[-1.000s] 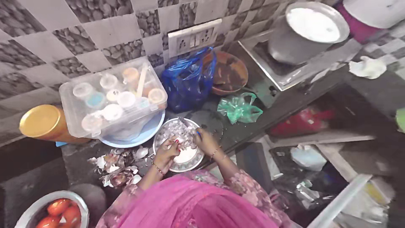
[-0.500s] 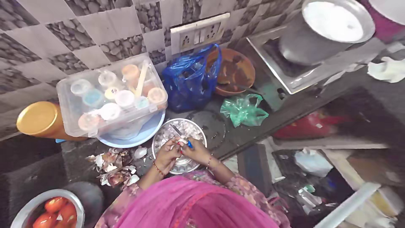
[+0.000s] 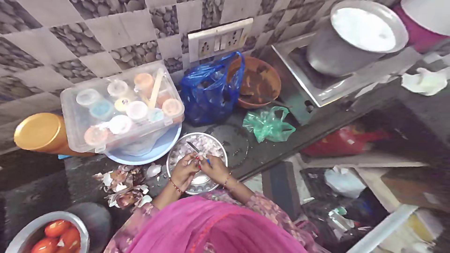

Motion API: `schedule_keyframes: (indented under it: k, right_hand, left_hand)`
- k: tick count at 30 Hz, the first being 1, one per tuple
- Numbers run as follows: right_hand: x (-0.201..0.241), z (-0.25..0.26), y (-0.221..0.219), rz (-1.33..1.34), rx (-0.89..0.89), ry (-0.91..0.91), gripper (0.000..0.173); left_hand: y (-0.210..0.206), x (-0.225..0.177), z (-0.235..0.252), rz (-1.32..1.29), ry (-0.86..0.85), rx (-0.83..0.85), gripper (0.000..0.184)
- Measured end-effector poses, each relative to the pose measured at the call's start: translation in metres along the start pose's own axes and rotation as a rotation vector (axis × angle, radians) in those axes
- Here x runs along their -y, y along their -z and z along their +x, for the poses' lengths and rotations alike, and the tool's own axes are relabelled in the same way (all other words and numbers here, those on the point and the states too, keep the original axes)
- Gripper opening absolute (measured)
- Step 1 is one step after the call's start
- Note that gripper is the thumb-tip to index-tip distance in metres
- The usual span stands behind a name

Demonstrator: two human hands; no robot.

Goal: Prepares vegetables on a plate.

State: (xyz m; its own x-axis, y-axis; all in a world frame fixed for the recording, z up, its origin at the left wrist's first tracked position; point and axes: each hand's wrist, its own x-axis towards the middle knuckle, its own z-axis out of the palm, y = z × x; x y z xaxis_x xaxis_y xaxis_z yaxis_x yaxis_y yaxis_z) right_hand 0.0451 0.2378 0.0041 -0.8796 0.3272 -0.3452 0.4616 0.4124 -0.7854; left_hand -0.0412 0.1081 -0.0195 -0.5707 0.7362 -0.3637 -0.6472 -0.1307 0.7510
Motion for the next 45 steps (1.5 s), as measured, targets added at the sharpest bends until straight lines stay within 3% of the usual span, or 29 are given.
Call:
schedule_keyframes:
  k: [11, 45]
  right_hand:
    - [0.004, 0.002, 0.006, -0.016, 0.016, -0.067, 0.049]
    - [0.007, 0.008, 0.006, -0.092, 0.044, -0.094, 0.053]
  left_hand:
    - [0.001, -0.001, -0.001, -0.039, 0.01, 0.029, 0.033]
    - [-0.005, -0.003, 0.0, -0.095, 0.071, -0.048, 0.027]
